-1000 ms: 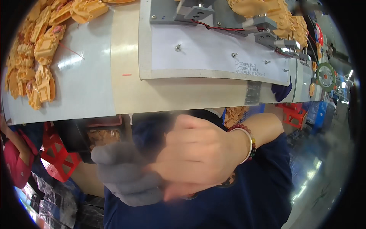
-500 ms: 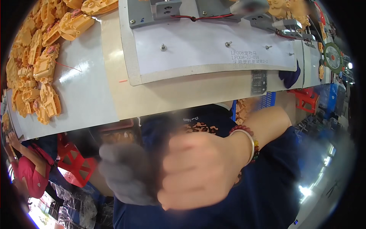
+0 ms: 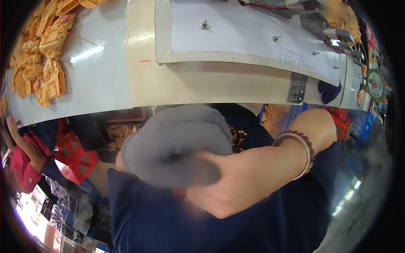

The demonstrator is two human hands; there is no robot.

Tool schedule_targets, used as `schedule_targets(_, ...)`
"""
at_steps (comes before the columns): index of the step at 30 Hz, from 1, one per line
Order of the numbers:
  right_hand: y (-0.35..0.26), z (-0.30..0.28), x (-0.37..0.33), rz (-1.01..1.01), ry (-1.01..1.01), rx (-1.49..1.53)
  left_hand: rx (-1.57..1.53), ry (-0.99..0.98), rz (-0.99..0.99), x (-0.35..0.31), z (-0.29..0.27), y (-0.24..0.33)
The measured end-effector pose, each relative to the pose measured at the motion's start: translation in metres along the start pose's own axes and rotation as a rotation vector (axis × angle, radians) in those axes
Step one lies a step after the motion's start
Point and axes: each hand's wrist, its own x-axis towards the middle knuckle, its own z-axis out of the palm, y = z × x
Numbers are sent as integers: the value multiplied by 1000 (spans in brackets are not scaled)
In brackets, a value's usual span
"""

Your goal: Testing yellow plastic toy components on a multi-station electrical test fixture.

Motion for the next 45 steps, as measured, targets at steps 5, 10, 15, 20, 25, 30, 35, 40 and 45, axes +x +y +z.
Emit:
schedule_targets(5,6,-3,-9,21,-4,-207,-10,50,-178,12,17,2)
schedule_targets(10,4,-9,-14,-10,-228,-328,-21,7,-292,21,9,8)
schedule_targets(15,12,-7,-20,-48,-168,-214,11,-49,-371,22,1,14)
schedule_targets(20,20,-12,-33,-162,-161,-270,121,-7,-200,14,2,8)
schedule_targets(25,19,-16,-40,-185,-150,-261,83,-30,-88,11,-2,3)
schedule_targets(30,19,-19,-46,-249,-100,-357,146,-78,-86,13,-4,4)
schedule_targets(35,14,-18,-44,-251,-160,-215,171,-119,-39,15,-4,2)
schedule_targets(40,13,-25,-43,-226,-145,-286,168,-127,-84,13,-3,0)
schedule_targets(45,13,-26,-42,-220,-143,-301,156,-120,-37,13,-4,-3)
